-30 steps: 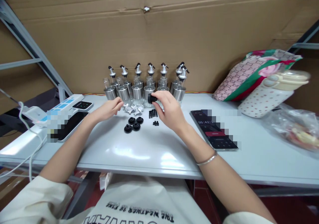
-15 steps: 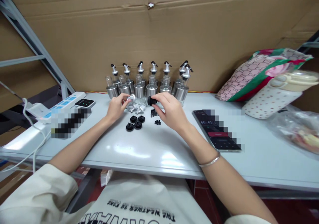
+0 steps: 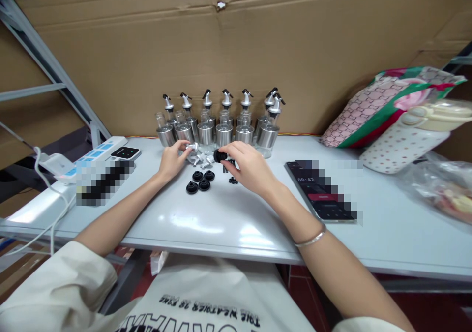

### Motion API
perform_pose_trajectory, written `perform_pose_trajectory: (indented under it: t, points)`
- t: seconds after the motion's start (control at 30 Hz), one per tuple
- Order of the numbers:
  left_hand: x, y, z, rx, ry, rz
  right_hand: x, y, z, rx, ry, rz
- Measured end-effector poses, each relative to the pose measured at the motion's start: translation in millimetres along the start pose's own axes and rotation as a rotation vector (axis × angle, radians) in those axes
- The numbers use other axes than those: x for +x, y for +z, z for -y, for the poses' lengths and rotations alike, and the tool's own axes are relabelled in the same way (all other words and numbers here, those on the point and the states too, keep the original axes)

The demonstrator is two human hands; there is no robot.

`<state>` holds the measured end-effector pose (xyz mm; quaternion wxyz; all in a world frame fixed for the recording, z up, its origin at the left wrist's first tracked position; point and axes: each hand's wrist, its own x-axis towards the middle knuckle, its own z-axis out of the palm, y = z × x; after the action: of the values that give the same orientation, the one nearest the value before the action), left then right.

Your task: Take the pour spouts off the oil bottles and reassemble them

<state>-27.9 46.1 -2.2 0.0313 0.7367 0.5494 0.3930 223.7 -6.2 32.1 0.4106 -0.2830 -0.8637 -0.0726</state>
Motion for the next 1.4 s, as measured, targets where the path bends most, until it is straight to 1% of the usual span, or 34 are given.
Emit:
perform_pose_trajectory:
  t: [0.3,0.57,0.7,0.83,0.93,1.07,1.2,1.23,1.3,1.37,1.4]
  points:
    - [3,7.9,7,-0.146,-0.100,0.044,-1,1,2,-0.007,-0.002,0.022]
    - [3,10.3,7,-0.201,-0.099,0.119,-1,0,2,-0.022,-0.002,0.041]
    - [3,6.5,4,-0.130,-0.099,0.163,-1,1,2,-0.029,0.001,0.048]
    - [2,-5.2,1,0.033,-0.115,0.185,-1,0,3,-0.023,0.003,0.046]
    - [1,-12.0,-1,0.133,-0.121,0.258,-1,0,3,-0.019,0.011,0.054]
    - [0,-11.8,-3,0.108,-0.086,0.314,-1,1,3,-0.022,0.017,0.066]
    - [4,-13.7,-4,0.023,-0.084,0.362,-1,3,5,-0.019,0.018,0.090]
    - [5,-16.0,-5,0.013,-0.082,0.351,-1,3,5,-0.016,0.015,0.100]
    - [5,-22.6,-9,0.021,-0.031,0.284,-1,4,7,-0.003,0.005,0.116]
    - [4,-29.9,-16,0.018,0.090,0.217,-1,4,8,0.014,-0.003,0.124]
    - [2,-33.0,-21,0.002,0.163,0.215,-1,5,8,0.021,-0.002,0.128]
